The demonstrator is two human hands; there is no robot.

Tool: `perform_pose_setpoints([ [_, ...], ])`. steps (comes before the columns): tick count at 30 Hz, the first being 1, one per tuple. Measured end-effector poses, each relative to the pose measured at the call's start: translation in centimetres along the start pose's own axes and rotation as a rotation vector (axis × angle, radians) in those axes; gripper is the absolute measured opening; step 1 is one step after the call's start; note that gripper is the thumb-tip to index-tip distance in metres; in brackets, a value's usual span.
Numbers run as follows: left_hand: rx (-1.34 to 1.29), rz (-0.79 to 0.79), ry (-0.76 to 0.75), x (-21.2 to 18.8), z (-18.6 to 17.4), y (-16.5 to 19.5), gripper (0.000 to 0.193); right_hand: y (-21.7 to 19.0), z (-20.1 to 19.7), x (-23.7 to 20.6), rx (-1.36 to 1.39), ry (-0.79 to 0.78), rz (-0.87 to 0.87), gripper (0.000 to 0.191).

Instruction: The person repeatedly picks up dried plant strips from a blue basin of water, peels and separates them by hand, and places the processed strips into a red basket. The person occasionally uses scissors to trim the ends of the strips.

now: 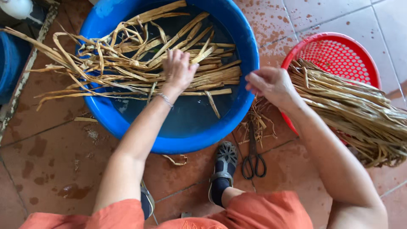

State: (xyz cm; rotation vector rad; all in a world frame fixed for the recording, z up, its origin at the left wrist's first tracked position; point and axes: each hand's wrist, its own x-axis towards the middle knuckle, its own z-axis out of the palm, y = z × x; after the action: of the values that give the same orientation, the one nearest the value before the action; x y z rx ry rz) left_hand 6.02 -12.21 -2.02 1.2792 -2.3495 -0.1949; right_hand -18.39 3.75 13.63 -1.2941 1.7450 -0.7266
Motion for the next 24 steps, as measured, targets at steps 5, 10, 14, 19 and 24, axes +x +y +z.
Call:
perform_pose_setpoints([
  [5, -0.005, 0.055, -0.029, 0.6, 2.3, 0.4, 0.012, 5.9, 3.7, 2.4, 0.04, -0.147, 0.165, 0.026],
  [10, -0.27, 0.096, 0.195, -2.7, -0.1, 0.6, 0.012, 5.2, 6.0, 5.1, 0.14, -0.157, 0.223, 0.035],
  [14, -0.637, -0.074, -0.077, -10.0, -3.0, 5.5, 0.009, 5.8, 9.5, 4.8, 0.635, -0.093, 0.366, 0.038],
  [19, -0.927, -0.341, -0.331, -12.2, -3.7, 8.1, 0.018, 6.6, 13.4, 2.1, 0.617, -0.066, 0.196, 0.034],
  [24, -1.003, -0.343, -0.379, -7.7, -2.1, 9.4, 0.027, 5.4, 13.0, 1.3, 0.796, 0.011, 0.057, 0.031],
])
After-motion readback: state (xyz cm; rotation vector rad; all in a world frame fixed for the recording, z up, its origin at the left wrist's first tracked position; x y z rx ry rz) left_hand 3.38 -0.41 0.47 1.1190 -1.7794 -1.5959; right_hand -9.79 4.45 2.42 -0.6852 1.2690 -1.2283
